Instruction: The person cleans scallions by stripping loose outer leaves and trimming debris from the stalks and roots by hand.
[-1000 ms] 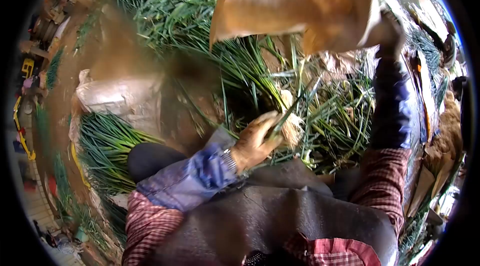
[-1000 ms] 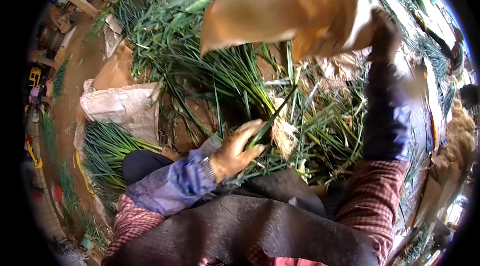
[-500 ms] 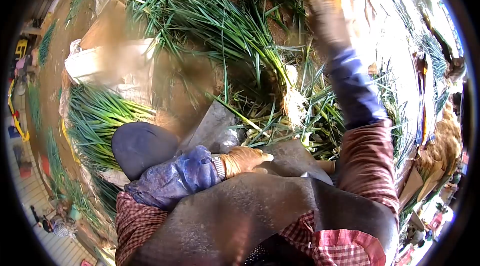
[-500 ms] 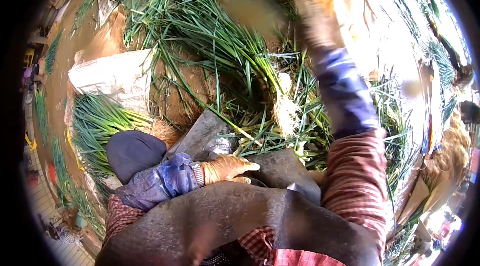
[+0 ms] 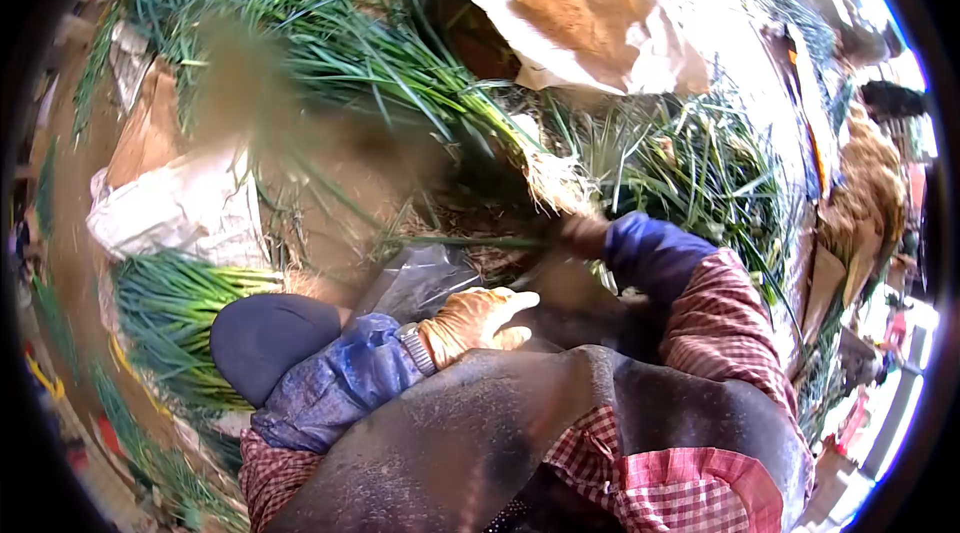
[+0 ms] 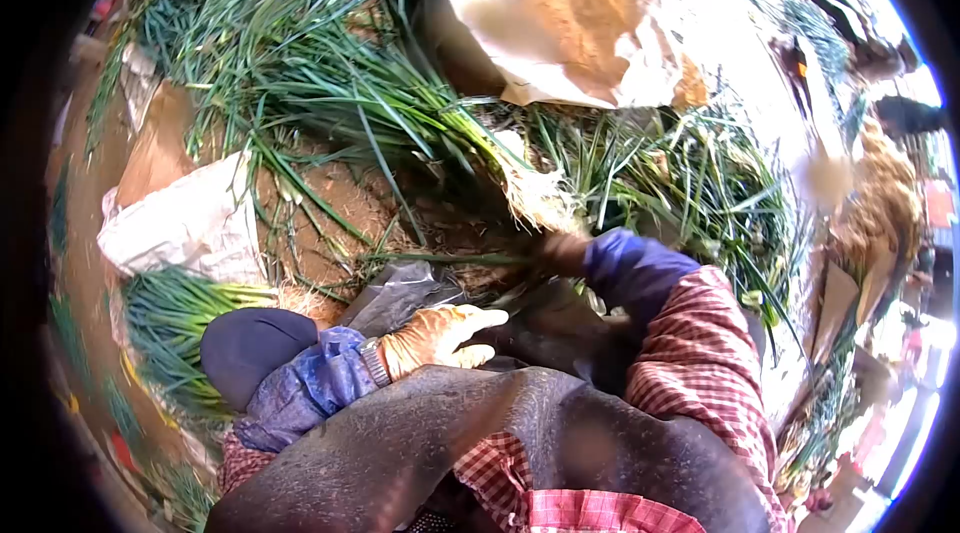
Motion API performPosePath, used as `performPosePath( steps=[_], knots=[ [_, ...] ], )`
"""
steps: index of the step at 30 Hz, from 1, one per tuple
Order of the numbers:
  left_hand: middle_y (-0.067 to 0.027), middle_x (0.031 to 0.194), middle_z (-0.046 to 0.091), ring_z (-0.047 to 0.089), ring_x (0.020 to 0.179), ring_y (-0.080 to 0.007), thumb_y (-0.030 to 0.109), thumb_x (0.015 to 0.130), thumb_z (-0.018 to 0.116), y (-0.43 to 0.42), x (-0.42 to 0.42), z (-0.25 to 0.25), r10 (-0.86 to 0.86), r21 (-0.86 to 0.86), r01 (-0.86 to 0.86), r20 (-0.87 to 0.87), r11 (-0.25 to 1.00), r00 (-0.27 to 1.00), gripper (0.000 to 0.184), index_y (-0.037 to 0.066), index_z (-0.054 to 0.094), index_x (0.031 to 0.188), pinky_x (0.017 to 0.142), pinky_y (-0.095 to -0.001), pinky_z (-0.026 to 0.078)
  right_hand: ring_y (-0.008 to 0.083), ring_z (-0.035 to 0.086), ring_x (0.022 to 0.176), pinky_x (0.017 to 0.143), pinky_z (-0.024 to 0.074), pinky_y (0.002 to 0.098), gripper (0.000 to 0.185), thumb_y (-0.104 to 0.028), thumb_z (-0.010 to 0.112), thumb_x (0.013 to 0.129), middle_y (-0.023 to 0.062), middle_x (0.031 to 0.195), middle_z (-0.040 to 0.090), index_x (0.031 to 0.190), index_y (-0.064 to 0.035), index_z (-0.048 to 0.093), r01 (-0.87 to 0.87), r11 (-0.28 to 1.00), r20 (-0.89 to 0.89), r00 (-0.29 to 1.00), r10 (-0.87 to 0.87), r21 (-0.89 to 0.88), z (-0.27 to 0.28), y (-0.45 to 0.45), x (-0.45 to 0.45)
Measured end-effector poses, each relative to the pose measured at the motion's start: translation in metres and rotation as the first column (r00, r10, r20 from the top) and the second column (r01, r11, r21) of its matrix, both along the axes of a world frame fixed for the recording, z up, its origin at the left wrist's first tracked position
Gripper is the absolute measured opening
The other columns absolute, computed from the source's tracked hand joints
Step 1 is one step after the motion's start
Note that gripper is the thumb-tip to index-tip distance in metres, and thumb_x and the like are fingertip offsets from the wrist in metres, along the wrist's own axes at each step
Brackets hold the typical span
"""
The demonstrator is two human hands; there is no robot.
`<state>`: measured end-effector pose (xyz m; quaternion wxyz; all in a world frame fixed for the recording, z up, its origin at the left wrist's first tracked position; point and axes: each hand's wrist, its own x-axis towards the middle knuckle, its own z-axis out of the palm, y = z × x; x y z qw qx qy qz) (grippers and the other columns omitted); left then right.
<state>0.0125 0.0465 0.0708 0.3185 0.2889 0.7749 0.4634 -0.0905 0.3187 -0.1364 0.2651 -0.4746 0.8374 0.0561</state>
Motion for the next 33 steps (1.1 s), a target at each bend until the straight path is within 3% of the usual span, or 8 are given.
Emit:
performPosePath(
  steps=[7, 13, 18, 21, 25, 27, 31, 33],
  knots=[
    [-0.0201, 0.111, 0.057, 0.055, 0.101, -0.0351, 0.034, 0.084, 0.055, 0.006, 0.004, 0.015, -0.012, 0.023, 0.012, 0.009, 1.0, 1.0, 0.05, 0.006, 0.047, 0.125, 0.086, -0.0406, 0.044, 0.0291, 0.061, 0.08, 0.072, 0.0487, 0.0462, 0.037, -0.023, 0.057, 0.076, 0.0116, 0.092, 0.061, 0.111, -0.0131, 0.055, 0.419, 0.862, -0.126, 0.908, -0.399, 0.286, 0.086, 0.183, -0.019],
    [-0.0187, 0.109, 0.058, 0.058, 0.099, -0.0283, 0.022, 0.083, 0.061, -0.005, 0.026, -0.003, 0.242, 0.12, -0.235, -0.049, 0.964, 0.969, 0.043, 0.002, 0.052, 0.12, 0.084, -0.0335, 0.047, 0.0287, 0.062, 0.079, 0.07, 0.0498, 0.043, 0.037, -0.022, 0.056, 0.078, 0.0108, 0.091, 0.063, 0.115, -0.0171, 0.054, 0.522, 0.763, -0.134, 0.848, -0.514, 0.381, 0.124, 0.233, -0.017],
    [-0.0106, 0.116, 0.056, 0.056, 0.105, -0.0187, 0.015, 0.092, 0.051, -0.005, 0.022, 0.021, 0.377, 0.281, -0.515, 0.423, 0.81, 0.824, 0.035, -0.004, 0.049, 0.121, 0.093, -0.0286, 0.042, 0.0284, 0.063, 0.078, 0.069, 0.0507, 0.0404, 0.038, -0.022, 0.056, 0.081, 0.0102, 0.091, 0.064, 0.119, -0.0204, 0.054, 0.45, 0.729, -0.019, 0.856, -0.516, 0.516, 0.159, 0.2, -0.06],
    [-0.0116, 0.116, 0.056, 0.056, 0.104, -0.0194, 0.016, 0.092, 0.051, 0.013, 0.023, 0.017, 0.287, 0.436, -0.714, 0.704, 0.547, 0.65, 0.035, -0.005, 0.048, 0.121, 0.093, -0.029, 0.044, 0.0282, 0.064, 0.078, 0.068, 0.0513, 0.0389, 0.039, -0.022, 0.056, 0.082, 0.0098, 0.09, 0.065, 0.121, -0.0224, 0.054, 0.471, 0.856, -0.094, 0.882, -0.462, 0.214, 0.189, 0.111, -0.093],
    [-0.014, 0.117, 0.056, 0.057, 0.105, -0.0213, 0.011, 0.093, 0.048, 0.019, 0.014, 0.004, 0.246, 0.454, -0.74, 0.744, 0.497, 0.622, 0.032, -0.005, 0.049, 0.12, 0.093, -0.0332, 0.045, 0.0316, 0.061, 0.074, 0.062, 0.0473, 0.044, 0.033, -0.031, 0.06, 0.076, 0.0122, 0.081, 0.061, 0.101, -0.0103, 0.058, 0.377, 0.794, -0.225, 0.821, -0.525, -0.476, 0.175, -0.047, -0.094],
    [-0.0134, 0.105, 0.062, 0.061, 0.097, -0.0201, 0.009, 0.093, 0.046, 0.018, 0.009, -0.011, 0.344, 0.389, -0.803, 0.755, 0.451, 0.559, 0.027, -0.004, 0.053, 0.115, 0.086, -0.0316, 0.05, 0.0356, 0.061, 0.075, 0.064, 0.0478, 0.0456, 0.038, -0.039, 0.058, 0.077, 0.0149, 0.081, 0.062, 0.093, -0.0048, 0.059, 0.248, 0.857, -0.334, 0.844, -0.421, -0.452, 0.127, -0.089, -0.099],
    [-0.0123, 0.097, 0.065, 0.062, 0.088, -0.0186, 0.007, 0.09, 0.05, 0.007, -0.005, -0.029, 0.52, 0.205, -0.94, 0.791, 0.272, 0.323, 0.023, -0.002, 0.058, 0.109, 0.082, -0.03, 0.051, 0.0338, 0.064, 0.071, 0.063, 0.0503, 0.0423, 0.028, -0.032, 0.057, 0.076, 0.0205, 0.072, 0.064, 0.068, -0.0074, 0.067, 0.614, 0.777, -0.068, 0.777, -0.626, -0.137, 0.095, -0.116, -0.127],
    [-0.0095, 0.097, 0.066, 0.062, 0.088, -0.0166, 0.007, 0.089, 0.052, -0.003, -0.013, -0.031, 0.597, 0.184, -0.96, 0.753, 0.21, 0.276, 0.024, 0.001, 0.059, 0.11, 0.083, -0.0284, 0.049, 0.0329, 0.064, 0.072, 0.063, 0.0499, 0.0418, 0.025, -0.028, 0.055, 0.077, 0.0205, 0.073, 0.063, 0.07, -0.0072, 0.067, 0.653, 0.674, -0.231, 0.637, -0.735, -0.345, 0.09, -0.116, -0.145]
  ],
)
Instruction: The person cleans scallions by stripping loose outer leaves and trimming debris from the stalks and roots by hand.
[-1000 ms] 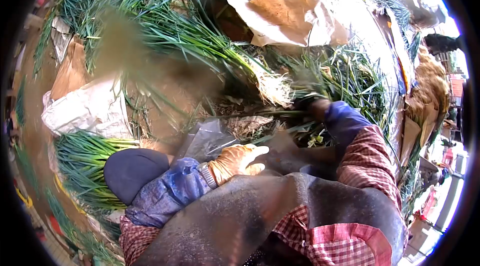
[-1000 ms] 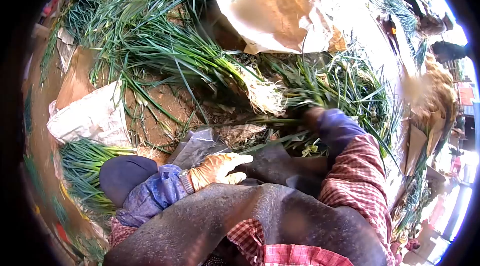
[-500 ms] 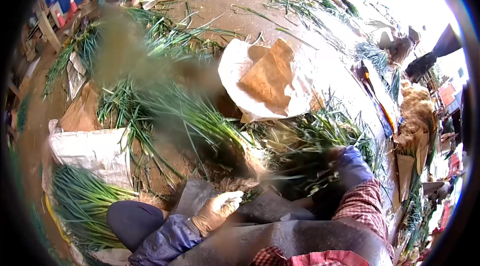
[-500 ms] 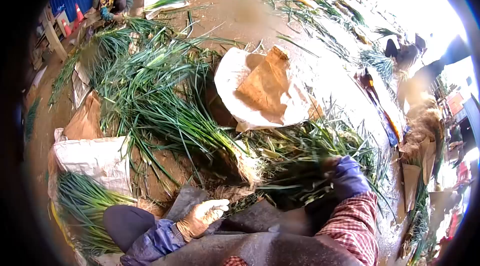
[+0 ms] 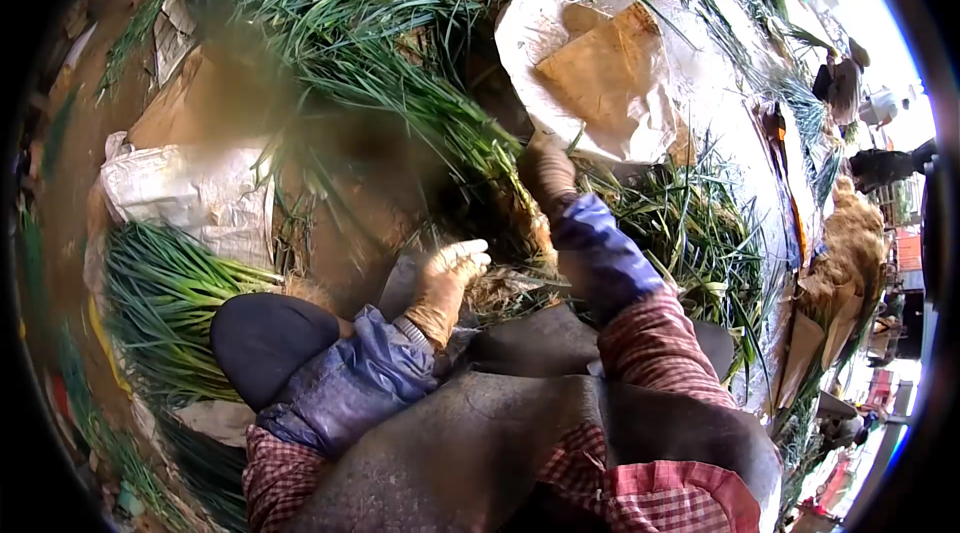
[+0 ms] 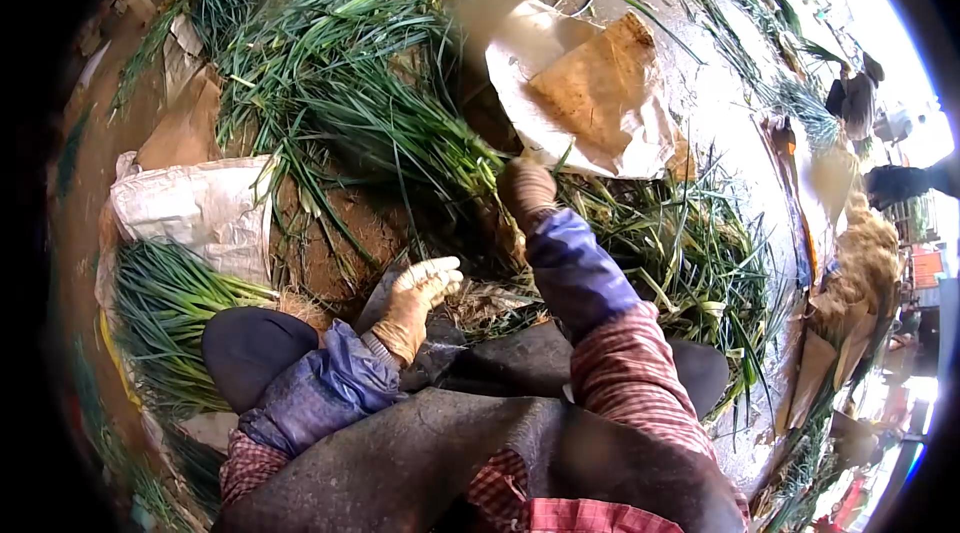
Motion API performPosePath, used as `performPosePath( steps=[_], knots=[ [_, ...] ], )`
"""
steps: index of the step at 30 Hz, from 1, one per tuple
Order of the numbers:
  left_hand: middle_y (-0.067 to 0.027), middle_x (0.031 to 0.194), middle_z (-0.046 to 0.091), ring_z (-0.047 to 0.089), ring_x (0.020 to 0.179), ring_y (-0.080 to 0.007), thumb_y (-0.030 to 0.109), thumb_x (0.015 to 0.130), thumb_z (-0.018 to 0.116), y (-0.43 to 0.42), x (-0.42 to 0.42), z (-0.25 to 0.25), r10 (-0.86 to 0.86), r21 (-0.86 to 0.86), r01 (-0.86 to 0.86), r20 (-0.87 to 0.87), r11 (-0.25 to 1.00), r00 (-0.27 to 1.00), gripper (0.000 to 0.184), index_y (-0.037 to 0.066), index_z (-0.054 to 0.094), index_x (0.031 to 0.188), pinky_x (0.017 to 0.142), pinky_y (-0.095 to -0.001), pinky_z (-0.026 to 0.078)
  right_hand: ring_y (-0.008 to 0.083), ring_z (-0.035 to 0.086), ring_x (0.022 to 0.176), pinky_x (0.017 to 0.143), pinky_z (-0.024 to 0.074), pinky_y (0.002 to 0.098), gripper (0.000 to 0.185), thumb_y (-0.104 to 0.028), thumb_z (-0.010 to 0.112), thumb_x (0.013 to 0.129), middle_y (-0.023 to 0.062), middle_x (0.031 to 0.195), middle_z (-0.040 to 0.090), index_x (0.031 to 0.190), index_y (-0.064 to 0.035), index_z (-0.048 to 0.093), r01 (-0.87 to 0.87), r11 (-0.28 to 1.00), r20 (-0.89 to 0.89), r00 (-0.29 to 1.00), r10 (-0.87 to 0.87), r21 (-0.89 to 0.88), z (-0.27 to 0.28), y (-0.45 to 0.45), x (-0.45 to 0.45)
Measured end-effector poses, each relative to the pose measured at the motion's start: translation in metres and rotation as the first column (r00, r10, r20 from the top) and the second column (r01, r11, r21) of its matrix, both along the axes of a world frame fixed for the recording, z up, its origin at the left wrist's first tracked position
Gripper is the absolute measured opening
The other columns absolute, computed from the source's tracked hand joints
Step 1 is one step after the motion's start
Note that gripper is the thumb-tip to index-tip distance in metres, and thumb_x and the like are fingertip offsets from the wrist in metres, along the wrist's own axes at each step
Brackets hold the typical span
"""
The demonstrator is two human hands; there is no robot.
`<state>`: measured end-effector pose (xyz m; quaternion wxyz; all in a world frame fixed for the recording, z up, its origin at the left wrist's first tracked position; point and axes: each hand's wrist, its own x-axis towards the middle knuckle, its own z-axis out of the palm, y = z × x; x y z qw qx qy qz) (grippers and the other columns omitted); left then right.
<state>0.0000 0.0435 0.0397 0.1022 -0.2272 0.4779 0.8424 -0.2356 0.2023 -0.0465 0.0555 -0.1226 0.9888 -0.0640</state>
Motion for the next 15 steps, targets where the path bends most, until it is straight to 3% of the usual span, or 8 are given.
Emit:
performPosePath(
  steps=[2, 4, 5, 6, 7, 8, 10, 15],
  knots=[
    [-0.0115, 0.102, 0.063, 0.061, 0.091, -0.0177, -0.001, 0.085, 0.054, -0.005, -0.01, -0.009, 0.1, 0.05, -0.101, 0.026, 0.994, 0.995, 0.023, -0.004, 0.059, 0.108, 0.083, -0.0256, 0.049, 0.0291, 0.063, 0.072, 0.066, 0.0512, 0.038, 0.025, -0.024, 0.055, 0.08, 0.0181, 0.084, 0.065, 0.089, -0.0034, 0.066, 0.291, 0.758, 0.16, 0.956, -0.244, -0.584, 0.062, 0.001, 0.032],
    [-0.0125, 0.11, 0.06, 0.056, 0.102, -0.0173, 0.009, 0.088, 0.055, -0.01, -0.017, -0.016, 0.055, 0.014, -0.055, -0.013, 0.998, 0.998, 0.026, -0.003, 0.057, 0.11, 0.093, -0.0266, 0.044, 0.018, 0.06, 0.068, 0.062, 0.0478, 0.0334, 0.022, -0.021, 0.053, 0.085, 0.0086, 0.077, 0.065, 0.09, -0.0034, 0.065, 0.064, 0.725, 0.229, 0.964, 0.132, -0.685, 0.092, 0.005, 0.059],
    [-0.0122, 0.11, 0.061, 0.056, 0.102, -0.0177, 0.012, 0.089, 0.054, -0.01, -0.021, -0.009, 0.039, 0.158, -0.044, 0.035, 0.987, 0.999, 0.026, -0.003, 0.057, 0.111, 0.093, -0.0274, 0.043, 0.0166, 0.06, 0.07, 0.066, 0.0487, 0.0326, 0.022, -0.022, 0.056, 0.085, 0.0077, 0.084, 0.065, 0.094, -0.0035, 0.065, 0.324, 0.379, 0.454, 0.826, 0.333, -0.867, 0.088, 0.003, 0.07],
    [-0.0119, 0.109, 0.061, 0.056, 0.101, -0.0181, 0.014, 0.09, 0.054, -0.007, -0.023, -0.001, 0.017, 0.297, -0.04, 0.08, 0.954, 0.997, 0.028, -0.003, 0.056, 0.111, 0.093, -0.0282, 0.043, 0.0151, 0.06, 0.072, 0.07, 0.0496, 0.0318, 0.023, -0.022, 0.058, 0.085, 0.0068, 0.09, 0.066, 0.098, -0.0035, 0.064, 0.617, 0.021, 0.507, 0.627, 0.591, -0.787, 0.081, -0.003, 0.083],
    [-0.0099, 0.11, 0.06, 0.056, 0.102, -0.0193, 0.02, 0.09, 0.054, -0.003, -0.026, 0.004, -0.004, 0.604, -0.006, 0.015, 0.797, 1.0, 0.03, 0.0, 0.056, 0.111, 0.09, -0.0297, 0.044, 0.0146, 0.059, 0.071, 0.068, 0.049, 0.0305, 0.026, -0.024, 0.059, 0.085, 0.006, 0.089, 0.066, 0.1, -0.0025, 0.063, 0.664, -0.04, 0.536, 0.637, 0.554, -0.747, 0.073, -0.017, 0.102],
    [-0.0109, 0.1, 0.064, 0.061, 0.092, -0.0198, 0.02, 0.089, 0.055, -0.001, -0.026, 0.0, 0.03, 0.613, -0.062, 0.062, 0.788, 0.998, 0.03, -0.001, 0.055, 0.11, 0.082, -0.0305, 0.049, 0.0141, 0.057, 0.071, 0.067, 0.0485, 0.0291, 0.03, -0.026, 0.06, 0.086, 0.0052, 0.087, 0.065, 0.102, -0.0016, 0.063, 0.704, -0.103, 0.567, 0.641, 0.517, -0.703, 0.07, -0.029, 0.119],
    [-0.0118, 0.088, 0.066, 0.063, 0.078, -0.0196, 0.02, 0.089, 0.056, -0.007, -0.018, 0.006, -0.214, 0.47, 0.165, 0.052, 0.867, 0.976, 0.026, 0.0, 0.057, 0.105, 0.07, -0.0306, 0.053, 0.0098, 0.056, 0.074, 0.067, 0.0472, 0.0236, 0.029, -0.024, 0.062, 0.086, 0.0032, 0.084, 0.064, 0.102, -0.0005, 0.062, 0.646, 0.095, 0.607, 0.644, 0.465, -0.758, 0.074, -0.021, 0.13],
    [-0.0065, 0.076, 0.064, 0.06, 0.061, -0.0118, 0.014, 0.089, 0.055, -0.008, -0.015, 0.001, -0.086, 0.161, 0.074, 0.071, 0.984, 0.994, 0.013, 0.004, 0.06, 0.095, 0.055, -0.0224, 0.05, 0.0095, 0.058, 0.067, 0.062, 0.048, 0.0222, 0.019, -0.015, 0.065, 0.084, 0.0047, 0.078, 0.066, 0.094, 0.0008, 0.064, 0.552, 0.211, 0.591, 0.743, 0.314, -0.806, 0.099, -0.014, 0.14]
  ],
)
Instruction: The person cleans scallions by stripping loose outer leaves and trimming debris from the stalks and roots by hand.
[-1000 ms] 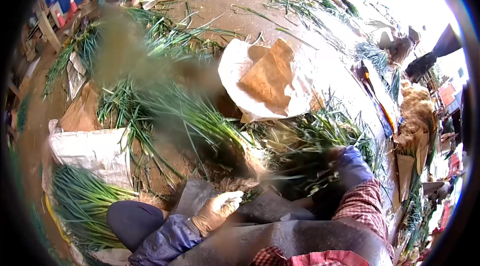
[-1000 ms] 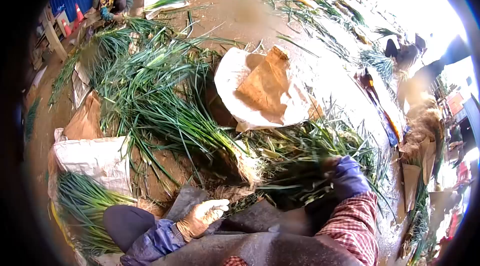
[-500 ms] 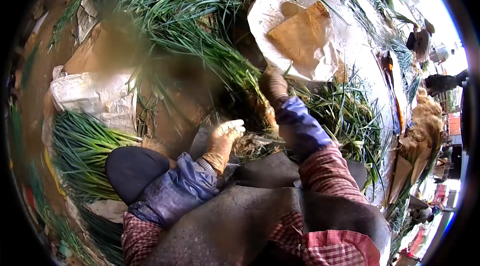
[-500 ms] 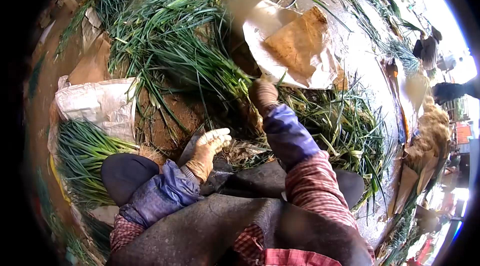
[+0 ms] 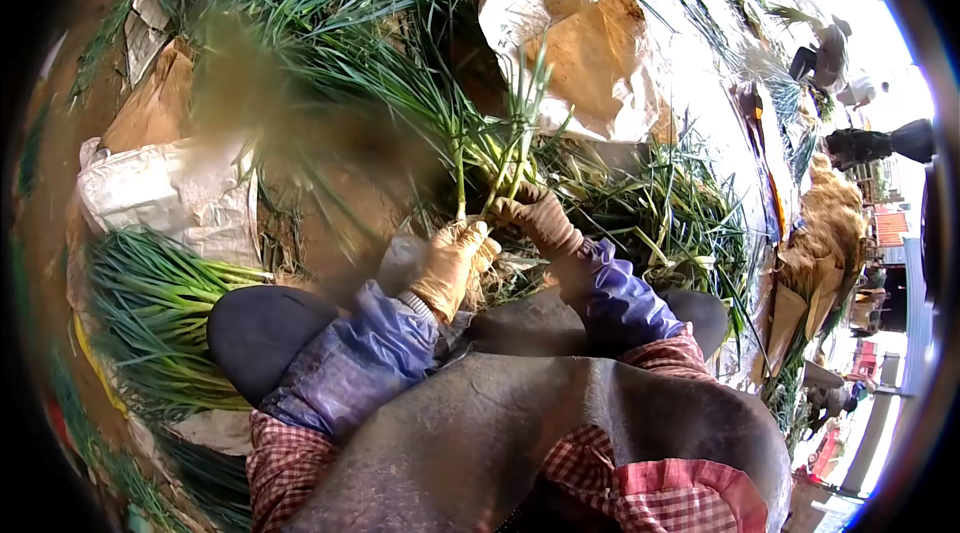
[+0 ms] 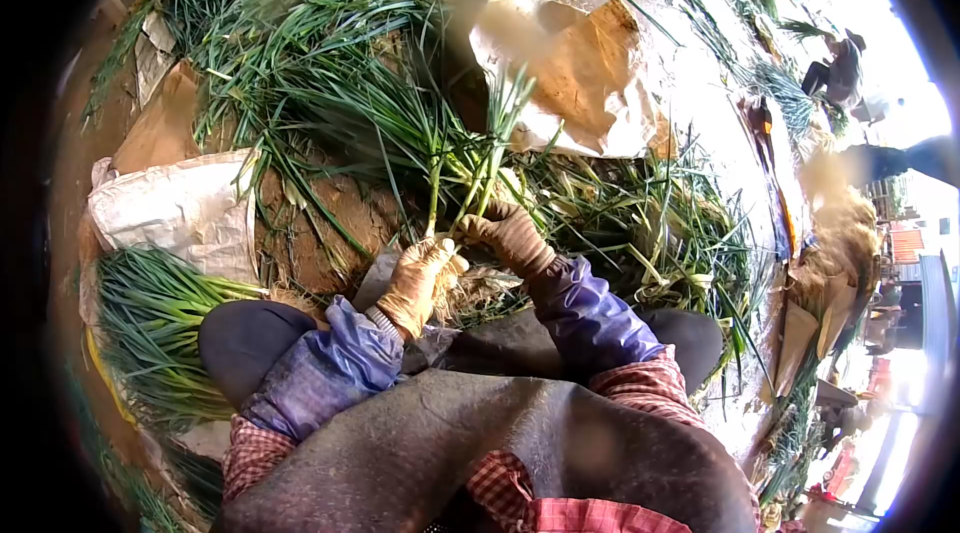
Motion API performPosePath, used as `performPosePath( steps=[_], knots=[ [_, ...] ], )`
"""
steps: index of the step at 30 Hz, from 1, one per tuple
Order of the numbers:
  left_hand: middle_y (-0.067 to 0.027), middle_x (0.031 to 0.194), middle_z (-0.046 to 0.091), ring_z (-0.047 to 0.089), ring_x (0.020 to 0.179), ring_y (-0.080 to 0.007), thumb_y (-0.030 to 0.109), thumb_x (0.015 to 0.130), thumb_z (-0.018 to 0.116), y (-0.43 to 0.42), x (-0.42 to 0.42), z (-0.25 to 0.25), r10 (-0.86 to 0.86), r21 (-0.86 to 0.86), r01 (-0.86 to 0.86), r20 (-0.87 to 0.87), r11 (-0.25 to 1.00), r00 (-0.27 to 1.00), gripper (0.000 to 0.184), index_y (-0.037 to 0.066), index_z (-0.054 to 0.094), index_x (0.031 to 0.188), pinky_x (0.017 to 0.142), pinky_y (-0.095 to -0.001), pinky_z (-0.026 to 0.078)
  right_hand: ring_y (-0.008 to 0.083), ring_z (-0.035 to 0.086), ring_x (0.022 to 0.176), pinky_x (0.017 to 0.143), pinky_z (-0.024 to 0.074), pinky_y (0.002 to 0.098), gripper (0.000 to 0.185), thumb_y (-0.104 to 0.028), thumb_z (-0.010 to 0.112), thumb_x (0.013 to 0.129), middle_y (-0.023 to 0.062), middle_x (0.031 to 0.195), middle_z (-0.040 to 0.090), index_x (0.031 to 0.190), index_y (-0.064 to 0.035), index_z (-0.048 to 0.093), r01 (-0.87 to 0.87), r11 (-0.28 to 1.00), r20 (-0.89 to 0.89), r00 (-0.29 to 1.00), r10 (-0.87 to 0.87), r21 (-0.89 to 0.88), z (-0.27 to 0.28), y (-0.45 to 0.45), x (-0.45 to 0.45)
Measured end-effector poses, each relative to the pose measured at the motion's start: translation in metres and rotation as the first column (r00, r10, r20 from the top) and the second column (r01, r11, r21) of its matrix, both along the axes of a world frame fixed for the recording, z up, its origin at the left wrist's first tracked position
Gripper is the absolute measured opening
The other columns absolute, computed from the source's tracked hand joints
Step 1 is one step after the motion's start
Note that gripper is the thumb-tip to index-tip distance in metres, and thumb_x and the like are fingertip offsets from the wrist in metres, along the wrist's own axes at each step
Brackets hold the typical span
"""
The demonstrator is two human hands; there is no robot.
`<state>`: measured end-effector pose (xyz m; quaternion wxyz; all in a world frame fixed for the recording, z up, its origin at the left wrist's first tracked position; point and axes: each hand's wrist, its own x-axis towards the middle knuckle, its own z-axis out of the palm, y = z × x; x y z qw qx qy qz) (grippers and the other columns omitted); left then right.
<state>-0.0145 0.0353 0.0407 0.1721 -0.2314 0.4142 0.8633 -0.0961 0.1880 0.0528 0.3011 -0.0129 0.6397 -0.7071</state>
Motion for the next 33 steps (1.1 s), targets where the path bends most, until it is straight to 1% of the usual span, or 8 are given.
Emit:
performPosePath(
  steps=[6, 9, 12, 15, 21, 24, 29, 33],
  knots=[
    [-0.0033, 0.08, 0.063, 0.058, 0.068, -0.0099, 0.012, 0.089, 0.057, 0.006, -0.001, -0.016, 0.13, 0.029, -0.128, -0.084, 0.991, 0.988, 0.013, 0.003, 0.064, 0.095, 0.057, -0.0203, 0.048, 0.009, 0.058, 0.068, 0.06, 0.0495, 0.0221, 0.017, -0.01, 0.065, 0.083, 0.004, 0.08, 0.065, 0.096, 0.0003, 0.063, 0.251, 0.967, -0.068, 0.965, -0.253, -0.037, 0.017, 0.001, 0.021],
    [-0.003, 0.084, 0.065, 0.06, 0.078, -0.0095, 0.014, 0.09, 0.055, 0.006, -0.001, -0.003, 0.169, -0.066, -0.191, -0.259, 0.979, 0.951, 0.018, 0.002, 0.065, 0.098, 0.065, -0.0215, 0.049, 0.0091, 0.052, 0.056, 0.048, 0.0422, 0.0219, 0.015, -0.019, 0.064, 0.084, 0.0004, 0.066, 0.057, 0.087, -0.0052, 0.06, 0.587, 0.804, -0.004, 0.807, -0.59, -0.092, 0.038, 0.016, 0.023],
    [-0.0046, 0.088, 0.066, 0.056, 0.065, -0.0085, 0.017, 0.09, 0.055, 0.002, 0.0, 0.009, 0.162, 0.002, -0.163, -0.124, 0.987, 0.979, 0.02, 0.002, 0.065, 0.099, 0.057, -0.0214, 0.046, 0.0078, 0.044, 0.048, 0.043, 0.0364, 0.0209, 0.014, -0.019, 0.058, 0.087, -0.0009, 0.061, 0.054, 0.079, -0.0078, 0.057, 0.774, 0.625, 0.059, 0.632, -0.773, -0.099, 0.01, 0.075, -0.002],
    [-0.0044, 0.085, 0.066, 0.054, 0.061, -0.0063, 0.019, 0.09, 0.056, 0.002, -0.001, 0.004, 0.113, 0.004, -0.114, -0.122, 0.994, 0.986, 0.022, 0.002, 0.064, 0.103, 0.052, -0.0186, 0.044, 0.0087, 0.043, 0.046, 0.042, 0.0356, 0.0211, 0.011, -0.017, 0.059, 0.083, 0.0006, 0.061, 0.053, 0.079, -0.0081, 0.057, 0.553, 0.829, 0.285, 0.811, -0.51, -0.089, -0.02, 0.105, -0.002],
    [-0.0024, 0.079, 0.064, 0.049, 0.055, -0.0043, 0.021, 0.089, 0.058, 0.004, 0.001, 0.008, 0.005, 0.054, -0.004, -0.027, 0.999, 1.0, 0.024, 0.005, 0.064, 0.106, 0.046, -0.0158, 0.04, 0.015, 0.059, 0.061, 0.05, 0.0422, 0.0219, 0.015, -0.006, 0.059, 0.082, 0.0101, 0.079, 0.064, 0.095, -0.0004, 0.056, 0.451, 0.877, 0.138, 0.891, -0.432, -0.168, -0.011, 0.037, -0.002],
    [0.002, 0.077, 0.063, 0.051, 0.066, -0.0033, 0.021, 0.087, 0.061, 0.007, 0.0, -0.004, 0.038, -0.222, -0.056, -0.082, 0.973, 0.996, 0.022, 0.006, 0.066, 0.104, 0.059, -0.0169, 0.042, 0.0173, 0.061, 0.065, 0.053, 0.0458, 0.0224, 0.024, -0.006, 0.059, 0.082, 0.0125, 0.083, 0.065, 0.105, 0.001, 0.055, 0.306, 0.924, 0.185, 0.946, -0.268, -0.231, -0.001, 0.019, -0.007],
    [0.0034, 0.084, 0.061, 0.054, 0.078, -0.0079, 0.01, 0.084, 0.064, 0.011, 0.001, -0.01, 0.152, -0.178, -0.17, -0.109, 0.969, 0.982, 0.021, 0.005, 0.062, 0.104, 0.071, -0.021, 0.045, 0.0188, 0.064, 0.07, 0.051, 0.0473, 0.0244, 0.025, -0.002, 0.06, 0.081, 0.0089, 0.084, 0.063, 0.105, -0.0009, 0.056, 0.221, 0.944, 0.189, 0.966, -0.177, -0.245, 0.004, -0.004, 0.002],
    [-0.0045, 0.088, 0.06, 0.056, 0.067, -0.0074, 0.003, 0.084, 0.059, 0.007, 0.001, -0.017, -0.011, 0.039, 0.014, -0.061, 0.999, 0.998, 0.028, 0.003, 0.055, 0.112, 0.049, -0.0181, 0.041, 0.0156, 0.061, 0.07, 0.054, 0.0483, 0.0249, 0.02, -0.007, 0.059, 0.082, 0.006, 0.08, 0.061, 0.101, -0.0056, 0.054, 0.258, 0.83, 0.315, 0.943, -0.105, -0.494, 0.006, 0.001, -0.006]
  ],
)
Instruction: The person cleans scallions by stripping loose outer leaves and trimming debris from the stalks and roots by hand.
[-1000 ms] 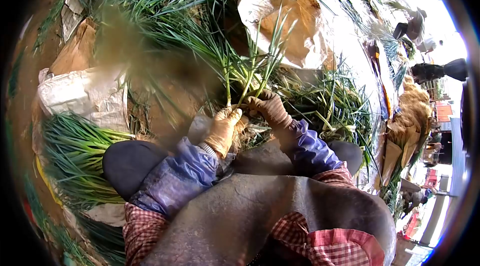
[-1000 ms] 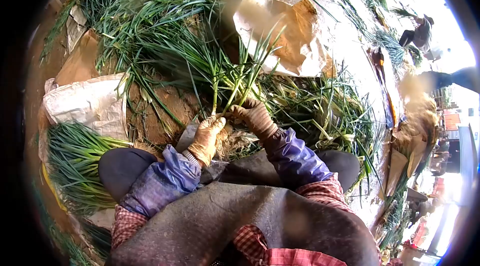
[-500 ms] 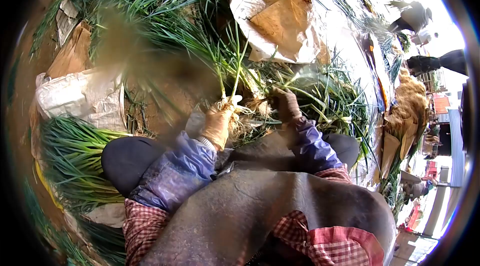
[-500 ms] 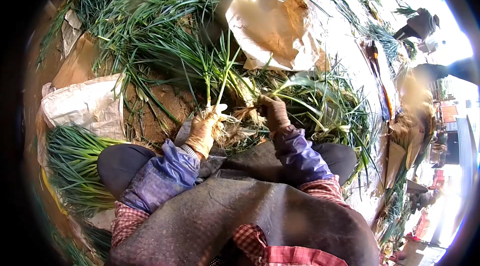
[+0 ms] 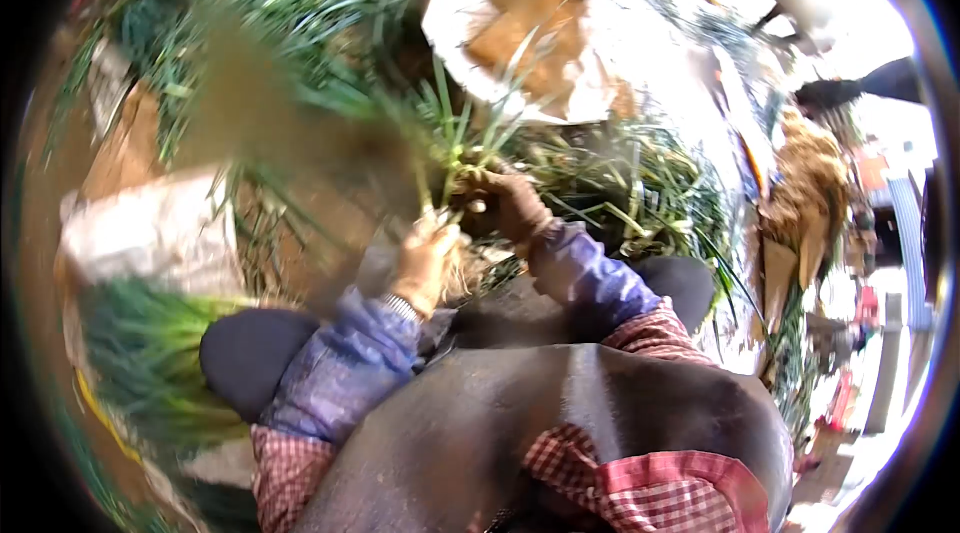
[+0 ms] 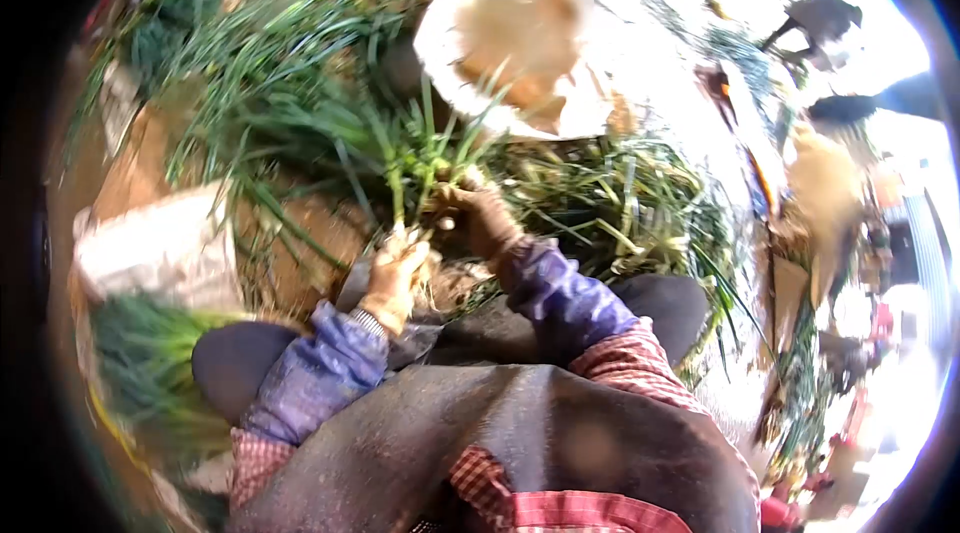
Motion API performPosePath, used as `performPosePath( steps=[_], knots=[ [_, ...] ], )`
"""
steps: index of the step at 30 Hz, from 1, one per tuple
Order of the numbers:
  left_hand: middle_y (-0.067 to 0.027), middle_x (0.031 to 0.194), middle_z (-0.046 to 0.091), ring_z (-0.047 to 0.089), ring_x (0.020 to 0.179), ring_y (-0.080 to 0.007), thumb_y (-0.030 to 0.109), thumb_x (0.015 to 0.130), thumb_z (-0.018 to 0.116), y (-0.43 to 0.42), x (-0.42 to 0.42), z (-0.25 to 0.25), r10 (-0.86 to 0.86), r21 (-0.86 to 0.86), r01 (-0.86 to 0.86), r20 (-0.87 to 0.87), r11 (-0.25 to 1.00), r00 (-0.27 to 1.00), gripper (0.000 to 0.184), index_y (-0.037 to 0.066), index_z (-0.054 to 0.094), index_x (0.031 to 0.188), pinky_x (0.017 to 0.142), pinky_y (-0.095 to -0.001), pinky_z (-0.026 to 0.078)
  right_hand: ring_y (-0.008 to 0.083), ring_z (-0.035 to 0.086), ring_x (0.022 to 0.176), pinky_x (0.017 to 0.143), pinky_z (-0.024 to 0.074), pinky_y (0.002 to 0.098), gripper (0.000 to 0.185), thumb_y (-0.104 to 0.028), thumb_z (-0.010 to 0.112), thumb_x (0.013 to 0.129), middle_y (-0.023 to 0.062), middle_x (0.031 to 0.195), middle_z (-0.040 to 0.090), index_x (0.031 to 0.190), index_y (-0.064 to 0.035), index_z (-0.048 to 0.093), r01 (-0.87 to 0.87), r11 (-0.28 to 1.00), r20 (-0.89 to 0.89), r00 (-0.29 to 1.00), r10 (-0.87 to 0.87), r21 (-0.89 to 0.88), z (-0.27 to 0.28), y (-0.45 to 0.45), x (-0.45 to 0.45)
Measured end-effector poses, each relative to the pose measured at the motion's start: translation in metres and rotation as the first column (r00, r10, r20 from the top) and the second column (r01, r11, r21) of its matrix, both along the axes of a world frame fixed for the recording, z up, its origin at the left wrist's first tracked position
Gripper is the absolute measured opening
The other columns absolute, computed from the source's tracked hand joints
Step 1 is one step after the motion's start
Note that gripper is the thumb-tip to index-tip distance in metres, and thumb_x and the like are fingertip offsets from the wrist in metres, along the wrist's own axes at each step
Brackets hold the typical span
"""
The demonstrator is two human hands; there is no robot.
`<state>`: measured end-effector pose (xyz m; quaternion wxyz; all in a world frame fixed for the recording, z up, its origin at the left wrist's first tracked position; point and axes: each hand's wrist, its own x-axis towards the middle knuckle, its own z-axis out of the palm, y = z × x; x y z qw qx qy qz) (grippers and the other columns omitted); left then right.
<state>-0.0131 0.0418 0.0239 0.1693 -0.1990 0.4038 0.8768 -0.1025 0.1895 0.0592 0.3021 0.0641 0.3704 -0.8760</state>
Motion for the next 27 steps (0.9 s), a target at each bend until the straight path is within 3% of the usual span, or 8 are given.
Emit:
performPosePath(
  steps=[5, 7, 8, 11, 19, 23, 25, 27],
  knots=[
    [-0.002, 0.086, 0.057, 0.054, 0.065, -0.0081, -0.002, 0.084, 0.054, 0.006, 0.007, 0.014, -0.015, -0.165, 0.024, 0.05, 0.986, 0.999, 0.025, 0.003, 0.054, 0.109, 0.049, -0.0181, 0.041, 0.0211, 0.058, 0.067, 0.057, 0.0488, 0.0371, 0.017, -0.029, 0.068, 0.071, 0.009, 0.08, 0.064, 0.075, -0.0122, 0.066, -0.029, 0.928, 0.199, 0.979, -0.049, 0.371, 0.021, 0.017, -0.007],
    [-0.0017, 0.082, 0.058, 0.052, 0.057, -0.0072, -0.001, 0.084, 0.056, -0.002, 0.004, -0.012, 0.008, -0.283, 0.0, 0.026, 0.959, 1.0, 0.024, 0.003, 0.055, 0.107, 0.045, -0.0176, 0.038, 0.0167, 0.061, 0.068, 0.059, 0.0516, 0.0349, 0.007, -0.016, 0.063, 0.075, 0.0064, 0.075, 0.065, 0.073, -0.0098, 0.066, 0.376, 0.337, -0.5, 0.734, 0.461, 0.863, -0.034, 0.013, -0.033],
    [-0.0005, 0.075, 0.058, 0.05, 0.052, -0.0067, 0.002, 0.084, 0.057, -0.009, 0.0, -0.021, 0.03, -0.338, -0.028, 0.002, 0.941, 1.0, 0.023, 0.003, 0.055, 0.107, 0.043, -0.0172, 0.036, 0.0151, 0.063, 0.069, 0.059, 0.0523, 0.034, 0.006, -0.013, 0.062, 0.076, 0.0056, 0.073, 0.065, 0.074, -0.0085, 0.067, 0.629, 0.021, -0.416, 0.489, 0.767, 0.777, -0.041, 0.006, -0.04],
    [-0.0015, 0.073, 0.059, 0.049, 0.052, -0.0072, 0.0, 0.083, 0.058, -0.004, -0.003, -0.007, 0.088, -0.44, -0.09, -0.025, 0.893, 0.996, 0.012, 0.003, 0.06, 0.095, 0.044, -0.02, 0.035, 0.0157, 0.061, 0.055, 0.048, 0.0501, 0.0283, 0.013, -0.015, 0.066, 0.074, 0.0078, 0.069, 0.065, 0.079, -0.0022, 0.065, 0.247, 0.61, -0.301, 0.954, -0.014, 0.753, -0.028, 0.0, -0.038],
    [-0.005, 0.094, 0.059, 0.056, 0.073, -0.0102, -0.003, 0.083, 0.056, 0.0, -0.004, -0.008, 0.063, -0.428, -0.093, -0.084, 0.899, 0.994, 0.032, 0.001, 0.052, 0.114, 0.058, -0.0215, 0.047, 0.0287, 0.063, 0.08, 0.069, 0.051, 0.0354, 0.034, -0.023, 0.067, 0.064, 0.0159, 0.087, 0.065, 0.093, -0.0059, 0.066, 0.236, 0.21, -0.285, 0.926, 0.249, 0.949, 0.021, -0.004, -0.027],
    [-0.005, 0.104, 0.059, 0.057, 0.087, -0.0146, -0.003, 0.082, 0.057, 0.007, -0.002, 0.02, 0.195, -0.373, -0.165, 0.042, 0.913, 0.98, 0.042, 0.001, 0.048, 0.123, 0.07, -0.0242, 0.049, 0.0181, 0.06, 0.069, 0.062, 0.0491, 0.0321, 0.016, -0.013, 0.061, 0.078, 0.0094, 0.077, 0.063, 0.092, -0.0058, 0.062, 0.523, 0.543, -0.752, 0.5, 0.429, 0.657, -0.017, -0.001, -0.018],
    [-0.0051, 0.105, 0.059, 0.057, 0.089, -0.016, -0.003, 0.081, 0.056, 0.006, -0.004, -0.001, 0.306, -0.305, -0.288, 0.011, 0.908, 0.952, 0.043, 0.003, 0.048, 0.123, 0.072, -0.0252, 0.048, 0.0163, 0.06, 0.067, 0.06, 0.0499, 0.0296, 0.008, -0.011, 0.062, 0.079, 0.0074, 0.072, 0.061, 0.085, -0.0056, 0.06, 0.278, 0.76, -0.688, 0.666, 0.288, 0.588, -0.023, -0.007, -0.015],
    [-0.0051, 0.103, 0.061, 0.057, 0.088, -0.0159, -0.003, 0.082, 0.055, 0.001, -0.006, -0.009, 0.306, -0.184, -0.298, 0.016, 0.937, 0.952, 0.04, 0.003, 0.051, 0.121, 0.074, -0.0255, 0.046, 0.0151, 0.061, 0.066, 0.06, 0.0512, 0.0284, 0.006, -0.009, 0.063, 0.08, 0.0056, 0.069, 0.06, 0.08, -0.005, 0.059, 0.232, 0.85, -0.817, 0.477, 0.324, 0.472, -0.02, -0.014, -0.012]
  ],
)
